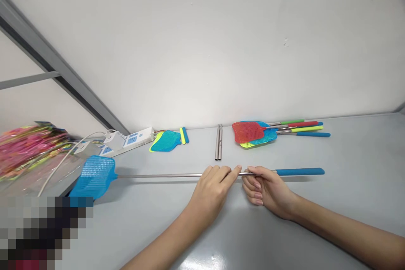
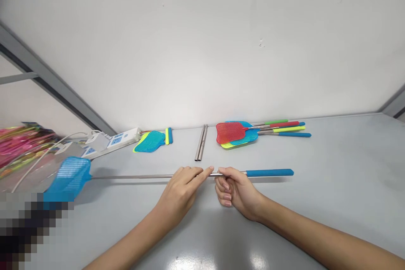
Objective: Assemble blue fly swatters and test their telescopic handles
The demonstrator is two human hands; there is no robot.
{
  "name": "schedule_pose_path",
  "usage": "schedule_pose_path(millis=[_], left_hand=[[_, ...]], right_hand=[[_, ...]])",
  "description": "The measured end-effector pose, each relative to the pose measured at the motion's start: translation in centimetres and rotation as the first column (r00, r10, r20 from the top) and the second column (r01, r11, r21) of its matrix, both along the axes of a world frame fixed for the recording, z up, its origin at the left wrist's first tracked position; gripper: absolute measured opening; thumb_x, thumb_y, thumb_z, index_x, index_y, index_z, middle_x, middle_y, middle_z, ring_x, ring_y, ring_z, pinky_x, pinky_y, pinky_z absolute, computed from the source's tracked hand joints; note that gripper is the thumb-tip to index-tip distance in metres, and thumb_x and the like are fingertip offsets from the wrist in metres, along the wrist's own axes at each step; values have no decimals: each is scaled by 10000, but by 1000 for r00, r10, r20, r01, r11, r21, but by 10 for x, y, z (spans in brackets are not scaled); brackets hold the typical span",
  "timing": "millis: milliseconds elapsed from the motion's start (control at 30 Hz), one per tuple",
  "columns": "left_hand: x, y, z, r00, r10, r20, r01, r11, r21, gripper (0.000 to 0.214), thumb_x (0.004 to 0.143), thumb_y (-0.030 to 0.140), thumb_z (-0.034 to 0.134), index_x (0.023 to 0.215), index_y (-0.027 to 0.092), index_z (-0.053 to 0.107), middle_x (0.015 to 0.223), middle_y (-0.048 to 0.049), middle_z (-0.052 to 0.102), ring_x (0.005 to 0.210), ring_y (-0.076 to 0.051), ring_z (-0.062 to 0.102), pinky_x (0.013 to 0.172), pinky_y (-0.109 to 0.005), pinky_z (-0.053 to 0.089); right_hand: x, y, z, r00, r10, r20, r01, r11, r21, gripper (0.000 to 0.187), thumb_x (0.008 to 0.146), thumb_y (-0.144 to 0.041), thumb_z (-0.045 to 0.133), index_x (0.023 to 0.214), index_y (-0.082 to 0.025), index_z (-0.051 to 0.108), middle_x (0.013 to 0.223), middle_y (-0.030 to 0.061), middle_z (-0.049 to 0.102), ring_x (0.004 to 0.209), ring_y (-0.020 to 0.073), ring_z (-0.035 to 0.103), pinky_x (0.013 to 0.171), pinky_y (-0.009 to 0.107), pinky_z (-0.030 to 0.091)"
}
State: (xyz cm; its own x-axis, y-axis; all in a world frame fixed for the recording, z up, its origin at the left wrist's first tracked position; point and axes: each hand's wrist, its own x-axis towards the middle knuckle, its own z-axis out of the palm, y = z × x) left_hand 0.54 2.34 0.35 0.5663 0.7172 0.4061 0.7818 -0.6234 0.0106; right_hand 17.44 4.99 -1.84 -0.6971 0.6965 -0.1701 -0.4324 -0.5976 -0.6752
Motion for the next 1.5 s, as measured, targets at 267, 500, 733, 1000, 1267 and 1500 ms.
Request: schedule_pose_path(millis=[267,500,733,1000,1267,1500], left_hand=[[9,2,9,994,11,-107,-1,996,89,265,826,137,365,1050,207,487,631,11,509,567,-115,438,516,-246,293],[6,6,14,979,78,-190,-38,978,206,205,827,225,375,681,179,511,556,16,467,503,-109,404,488,-266,229],[-6,9,26,977,37,-210,35,944,329,221,823,255,389,637,197,493,502,32,433,466,-99,355,495,-263,206],[-22,9,31,971,29,-236,59,931,361,200,809,263,411,635,209,492,494,41,432,462,-97,352,501,-256,221],[-42,10,34,968,35,-250,72,912,404,171,796,247,425,638,207,477,498,44,436,456,-94,370,496,-251,243],[-56,9,36,968,52,-244,69,884,462,198,809,218,383,629,204,466,480,51,428,430,-79,383,475,-234,268]], right_hand=[[-1,-3,5,995,21,99,-27,998,56,405,794,-426,387,491,-176,290,463,-60,234,409,69,205,414,225,147],[-1,-6,22,985,30,172,-31,1000,0,399,781,-353,412,499,-188,183,460,-75,152,396,57,154,416,232,102],[-2,-13,44,976,4,217,11,997,-70,373,767,-324,418,495,-179,208,446,-80,131,397,52,109,424,233,98],[-3,-14,44,978,7,207,-3,1000,-22,379,777,-334,412,502,-182,201,463,-75,126,415,62,88,439,255,74],[1,-13,48,974,3,228,-1,1000,-8,384,786,-323,404,499,-184,190,475,-70,126,426,69,93,447,262,79],[3,-10,49,960,4,281,-4,1000,0,393,775,-328,417,499,-183,180,483,-64,135,435,73,95,447,269,86]])
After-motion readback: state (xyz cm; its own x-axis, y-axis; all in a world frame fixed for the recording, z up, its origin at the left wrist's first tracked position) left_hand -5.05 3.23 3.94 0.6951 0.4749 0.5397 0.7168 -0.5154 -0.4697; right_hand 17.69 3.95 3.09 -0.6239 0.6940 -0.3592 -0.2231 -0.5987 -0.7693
